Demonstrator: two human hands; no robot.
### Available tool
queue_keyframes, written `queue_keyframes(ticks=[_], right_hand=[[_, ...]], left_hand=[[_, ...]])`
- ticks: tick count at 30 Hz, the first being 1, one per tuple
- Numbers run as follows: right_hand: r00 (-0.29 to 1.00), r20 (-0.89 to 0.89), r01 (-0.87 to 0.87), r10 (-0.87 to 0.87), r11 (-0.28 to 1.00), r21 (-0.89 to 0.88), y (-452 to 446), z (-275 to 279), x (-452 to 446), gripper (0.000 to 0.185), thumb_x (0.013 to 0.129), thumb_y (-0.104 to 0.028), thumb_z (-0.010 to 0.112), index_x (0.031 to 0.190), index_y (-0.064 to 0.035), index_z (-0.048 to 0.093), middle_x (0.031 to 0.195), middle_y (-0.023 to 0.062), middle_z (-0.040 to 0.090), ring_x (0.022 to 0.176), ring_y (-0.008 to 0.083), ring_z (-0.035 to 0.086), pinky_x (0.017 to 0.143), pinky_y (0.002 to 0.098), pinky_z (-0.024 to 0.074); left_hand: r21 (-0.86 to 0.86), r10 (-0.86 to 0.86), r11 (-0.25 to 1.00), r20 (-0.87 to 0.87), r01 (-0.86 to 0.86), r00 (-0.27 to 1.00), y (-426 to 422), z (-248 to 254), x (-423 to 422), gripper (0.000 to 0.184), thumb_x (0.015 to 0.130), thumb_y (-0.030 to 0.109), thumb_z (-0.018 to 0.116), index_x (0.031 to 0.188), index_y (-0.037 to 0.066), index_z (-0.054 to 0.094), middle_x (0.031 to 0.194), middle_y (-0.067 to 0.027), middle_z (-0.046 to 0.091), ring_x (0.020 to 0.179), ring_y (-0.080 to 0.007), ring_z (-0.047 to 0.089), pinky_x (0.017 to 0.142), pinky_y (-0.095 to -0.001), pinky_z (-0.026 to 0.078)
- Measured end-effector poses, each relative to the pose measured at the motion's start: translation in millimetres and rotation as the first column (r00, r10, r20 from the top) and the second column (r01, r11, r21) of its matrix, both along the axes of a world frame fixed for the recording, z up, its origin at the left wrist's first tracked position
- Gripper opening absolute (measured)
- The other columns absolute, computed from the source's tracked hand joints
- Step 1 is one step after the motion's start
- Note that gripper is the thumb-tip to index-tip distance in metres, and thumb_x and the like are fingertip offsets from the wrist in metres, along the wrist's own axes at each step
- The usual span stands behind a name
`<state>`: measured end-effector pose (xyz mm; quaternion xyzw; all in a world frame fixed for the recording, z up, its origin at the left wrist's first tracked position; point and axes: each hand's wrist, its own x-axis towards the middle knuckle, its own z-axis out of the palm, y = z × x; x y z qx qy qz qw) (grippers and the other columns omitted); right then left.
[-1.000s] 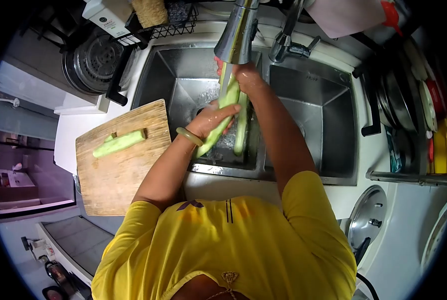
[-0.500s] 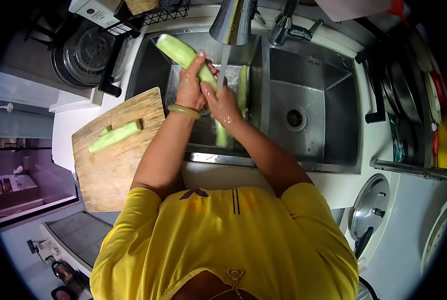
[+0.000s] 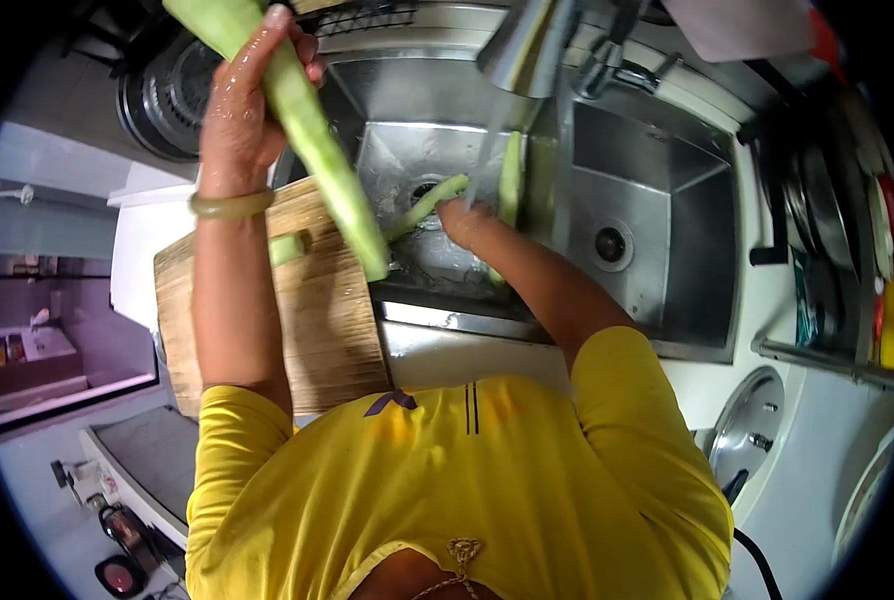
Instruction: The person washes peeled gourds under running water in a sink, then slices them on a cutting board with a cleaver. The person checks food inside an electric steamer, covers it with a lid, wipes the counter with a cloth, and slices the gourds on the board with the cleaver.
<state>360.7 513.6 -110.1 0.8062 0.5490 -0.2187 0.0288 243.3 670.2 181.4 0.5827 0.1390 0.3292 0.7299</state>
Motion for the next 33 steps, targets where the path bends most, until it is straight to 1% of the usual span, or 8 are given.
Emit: queue_keyframes(ticks=[2, 6, 9, 14, 17, 24, 28, 33], right_hand=[[0.995, 0.013, -0.097, 0.096, 0.994, 0.049, 18.7, 8.1, -7.8, 0.032, 0.092, -0.011, 0.051, 0.123, -0.0082, 0.06, 0.12, 0.0127, 0.062, 0.112, 0.0299, 0.06, 0.09, 0.045, 0.0496], [0.925, 0.2, -0.361, 0.322, 0.91, 0.203, 38.6, -34.4, -15.6, 0.044, 0.092, -0.012, 0.045, 0.135, -0.014, 0.053, 0.137, 0.0097, 0.051, 0.124, 0.0286, 0.05, 0.109, 0.0524, 0.0319], [0.951, 0.13, -0.291, 0.282, 0.955, 0.057, 44.8, -64.2, -9.0, 0.042, 0.093, -0.014, 0.048, 0.134, -0.0127, 0.054, 0.131, 0.0118, 0.056, 0.126, 0.0291, 0.048, 0.112, 0.056, 0.0268], [0.971, -0.008, -0.235, 0.239, 0.946, -0.224, 30.4, -23.0, -7.3, 0.045, 0.09, -0.023, 0.057, 0.132, -0.0074, 0.054, 0.125, 0.0171, 0.06, 0.121, 0.0322, 0.054, 0.101, 0.0531, 0.0429], [0.973, -0.228, -0.001, 0.04, 0.986, 0.17, 24.9, -32.3, 8.4, 0.038, 0.083, -0.02, 0.064, 0.115, -0.0007, 0.057, 0.104, 0.0252, 0.064, 0.098, 0.0407, 0.063, 0.087, 0.0479, 0.0495], [0.087, -0.954, 0.574, -0.286, 0.797, -0.187, -8.1, 74.5, 15.7, 0.04, 0.095, -0.017, 0.058, 0.131, -0.0025, 0.048, 0.112, 0.0139, 0.063, 0.106, 0.0234, 0.063, 0.086, 0.0412, 0.0529], [-0.238, -0.964, 0.724, 0.122, 0.684, -0.092, -25.7, 100.9, 1.0, 0.042, 0.1, -0.025, 0.053, 0.131, 0.0024, 0.046, 0.117, 0.0162, 0.063, 0.108, 0.0248, 0.061, 0.091, 0.0392, 0.0507], [0.09, -0.982, 0.791, 0.165, 0.587, 0.171, -51.5, 130.5, -25.7, 0.042, 0.102, -0.035, 0.046, 0.13, -0.0036, 0.051, 0.118, 0.0088, 0.061, 0.103, 0.018, 0.058, 0.088, 0.0345, 0.049]], left_hand=[[0.489, 0.248, 0.872, -0.408, -0.019, 0.878, 5.7, 29.8, -39.3, 0.045, 0.08, 0.042, 0.079, 0.095, 0.003, 0.063, 0.077, -0.0039, 0.061, 0.067, -0.0114, 0.056, 0.061, -0.0266, 0.046], [0.903, 0.5, 0.397, -0.362, 0.163, 0.787, 39.2, 20.6, -119.5, 0.069, 0.071, 0.06, 0.079, 0.102, 0.001, 0.062, 0.074, -0.0096, 0.068, 0.067, -0.0207, 0.067, 0.06, -0.0331, 0.051], [0.717, 0.459, 0.561, -0.686, 0.415, 0.565, 35.0, 8.3, -183.3, 0.076, 0.066, 0.069, 0.072, 0.101, 0.002, 0.064, 0.079, -0.0122, 0.069, 0.074, -0.0248, 0.069, 0.069, -0.037, 0.055], [0.769, 0.474, 0.243, -0.626, 0.591, 0.619, -7.1, -72.5, -250.3, 0.066, 0.068, 0.061, 0.072, 0.103, 0.006, 0.064, 0.092, -0.0107, 0.066, 0.083, -0.0293, 0.063, 0.077, -0.04, 0.051], [0.823, 0.514, 0.189, -0.548, 0.536, 0.66, -20.5, -93.5, -251.1, 0.059, 0.073, 0.053, 0.073, 0.108, 0.006, 0.064, 0.101, -0.0117, 0.064, 0.092, -0.03, 0.06, 0.08, -0.041, 0.048], [0.963, 0.551, 0.145, -0.269, 0.227, 0.79, -60.4, -81.8, -212.0, 0.056, 0.079, 0.037, 0.075, 0.122, 0.005, 0.059, 0.116, -0.0143, 0.061, 0.108, -0.0311, 0.057, 0.093, -0.0431, 0.045], [0.676, 0.295, 0.737, -0.342, 0.016, 0.892, -111.3, -105.8, -120.2, 0.035, 0.089, 0.022, 0.068, 0.115, 0.0, 0.06, 0.102, -0.0197, 0.064, 0.093, -0.0333, 0.064, 0.084, -0.04, 0.051], [0.062, -0.127, 0.983, -0.433, 0.17, 0.892, -121.5, -156.3, -27.8, 0.036, 0.098, 0.027, 0.059, 0.117, -0.003, 0.053, 0.088, -0.0142, 0.063, 0.079, -0.0176, 0.063, 0.067, -0.0322, 0.052]])
